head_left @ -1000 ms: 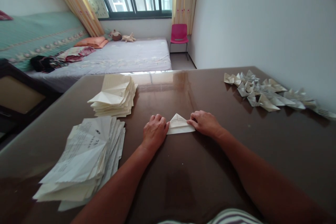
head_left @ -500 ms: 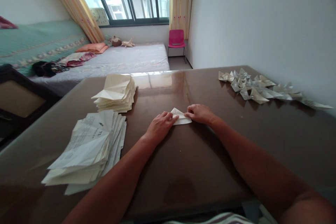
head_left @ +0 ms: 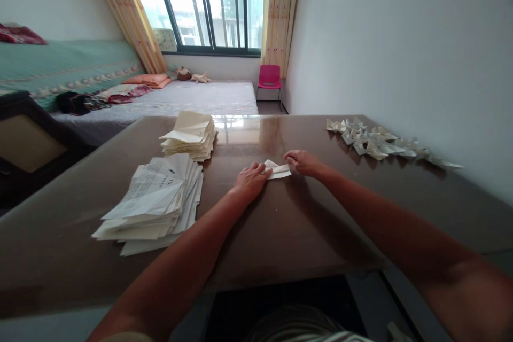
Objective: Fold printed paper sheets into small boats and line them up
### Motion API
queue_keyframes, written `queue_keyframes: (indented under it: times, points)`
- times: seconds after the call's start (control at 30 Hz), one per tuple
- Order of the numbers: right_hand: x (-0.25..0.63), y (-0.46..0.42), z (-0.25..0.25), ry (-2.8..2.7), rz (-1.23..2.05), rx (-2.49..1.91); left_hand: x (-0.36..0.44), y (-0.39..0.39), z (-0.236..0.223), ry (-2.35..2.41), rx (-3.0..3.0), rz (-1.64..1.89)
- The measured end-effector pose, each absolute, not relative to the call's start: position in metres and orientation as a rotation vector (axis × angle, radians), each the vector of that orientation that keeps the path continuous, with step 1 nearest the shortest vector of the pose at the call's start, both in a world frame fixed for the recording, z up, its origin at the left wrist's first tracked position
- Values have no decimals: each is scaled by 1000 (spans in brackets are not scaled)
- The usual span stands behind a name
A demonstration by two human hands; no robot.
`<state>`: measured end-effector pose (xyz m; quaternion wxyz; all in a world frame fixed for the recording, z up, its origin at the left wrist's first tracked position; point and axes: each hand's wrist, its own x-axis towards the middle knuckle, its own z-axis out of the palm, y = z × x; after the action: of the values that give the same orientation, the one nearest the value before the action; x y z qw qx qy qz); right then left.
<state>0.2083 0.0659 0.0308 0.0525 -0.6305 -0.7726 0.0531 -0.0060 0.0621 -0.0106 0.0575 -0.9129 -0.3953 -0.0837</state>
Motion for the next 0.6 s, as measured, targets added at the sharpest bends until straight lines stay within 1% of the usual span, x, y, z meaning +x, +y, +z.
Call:
queue_keyframes:
  times: [0.07,0.13,0.3,0.43,0.6]
  points:
    - [199,49,33,-2429,82,-1805,-6,63,-11,-1193,-2775,-295]
    - [188,32,29,-2624,-108,-1626,-5,63,-12,-1153,-2769,-329]
    - [174,6,11,-2625,-315,-1785,-2,64,-12,-1080,-2765,-302]
    - [180,4,11,-2571,-366,-1883,-4,65,-6,-1050,-2801,-247]
    - [189,15,24,-2547,-218,-1964,-1,61,3,-1097,-2861,-175]
